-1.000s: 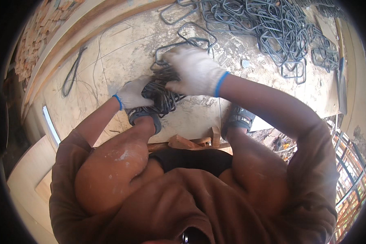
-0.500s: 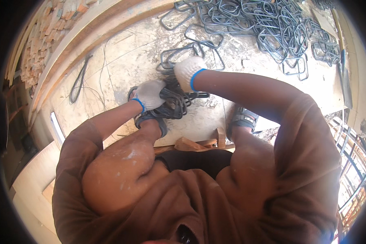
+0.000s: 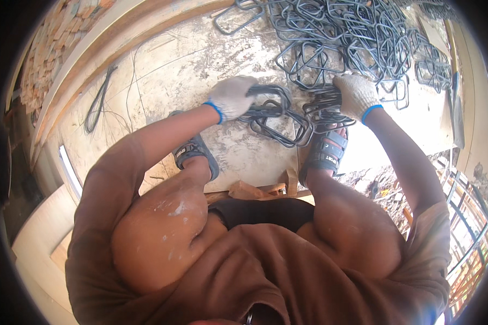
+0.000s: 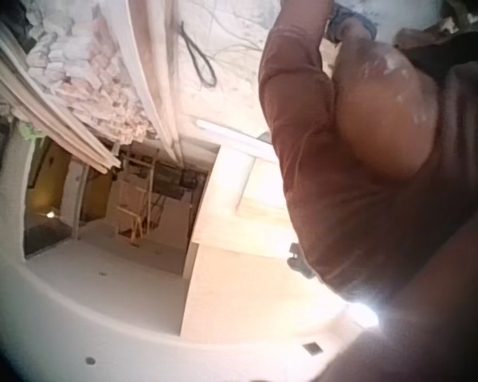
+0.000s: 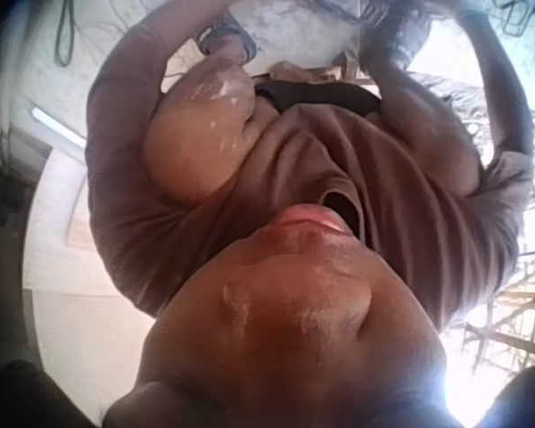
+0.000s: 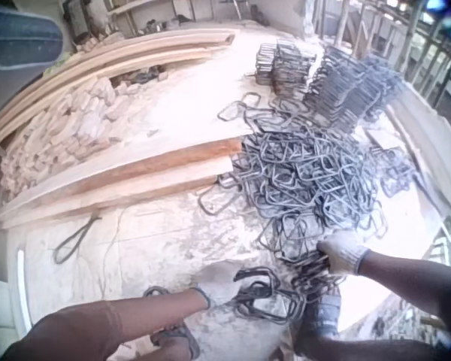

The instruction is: The person sits on a tiled floor and assembles rectangular metal frames by hand. They pick up individual metal loops, interlock them, and place the assembled frames on the floor. The person wears gloves and sandals while handling the metal pieces.

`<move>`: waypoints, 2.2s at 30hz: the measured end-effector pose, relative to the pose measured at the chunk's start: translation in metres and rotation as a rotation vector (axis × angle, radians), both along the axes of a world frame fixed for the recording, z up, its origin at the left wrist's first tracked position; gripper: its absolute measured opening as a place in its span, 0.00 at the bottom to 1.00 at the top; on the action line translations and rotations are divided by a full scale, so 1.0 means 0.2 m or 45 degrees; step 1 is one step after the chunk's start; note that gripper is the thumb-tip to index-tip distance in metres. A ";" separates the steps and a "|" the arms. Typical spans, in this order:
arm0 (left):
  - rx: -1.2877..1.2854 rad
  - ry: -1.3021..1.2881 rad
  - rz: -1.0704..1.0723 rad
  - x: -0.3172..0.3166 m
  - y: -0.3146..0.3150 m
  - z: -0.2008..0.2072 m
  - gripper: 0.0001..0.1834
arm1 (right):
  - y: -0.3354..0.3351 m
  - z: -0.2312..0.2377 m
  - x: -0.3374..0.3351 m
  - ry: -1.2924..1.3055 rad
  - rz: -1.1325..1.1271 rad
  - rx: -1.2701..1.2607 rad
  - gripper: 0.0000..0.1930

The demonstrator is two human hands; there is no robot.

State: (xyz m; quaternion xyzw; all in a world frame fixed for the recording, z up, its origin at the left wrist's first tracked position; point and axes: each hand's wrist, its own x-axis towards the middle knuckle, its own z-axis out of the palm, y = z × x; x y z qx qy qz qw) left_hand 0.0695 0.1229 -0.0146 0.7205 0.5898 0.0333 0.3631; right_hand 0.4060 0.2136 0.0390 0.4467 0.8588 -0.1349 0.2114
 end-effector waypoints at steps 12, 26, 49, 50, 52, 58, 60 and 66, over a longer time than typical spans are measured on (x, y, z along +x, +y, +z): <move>-0.318 0.109 0.791 -0.60 -0.13 -0.29 0.23 | 0.05 0.20 -0.34 0.031 -0.017 0.069 0.29; -0.002 0.410 0.375 -0.59 0.19 -0.13 0.21 | -0.04 -0.25 -1.37 0.458 0.488 0.036 0.71; 0.071 0.495 0.210 -0.63 -0.09 -0.02 0.50 | 0.21 -0.24 -1.01 0.251 -0.366 -0.183 0.51; 0.083 0.522 0.269 -0.58 -0.09 -0.02 0.50 | 0.19 -0.25 -1.00 0.259 -0.361 -0.134 0.51; 0.004 0.568 0.379 -0.49 -0.08 0.00 0.51 | 0.17 -0.24 -0.99 0.344 -0.396 -0.162 0.50; -0.218 0.512 0.726 -0.30 -0.11 0.04 0.52 | 0.08 -0.20 -1.08 0.519 -0.486 -0.102 0.42; -0.089 0.522 0.746 -0.26 -0.18 -0.05 0.51 | 0.03 -0.15 -1.14 0.497 -0.380 -0.095 0.44; -0.220 0.310 0.808 -0.25 -0.28 -0.06 0.48 | -0.11 -0.23 -1.25 0.258 -0.043 -0.069 0.56</move>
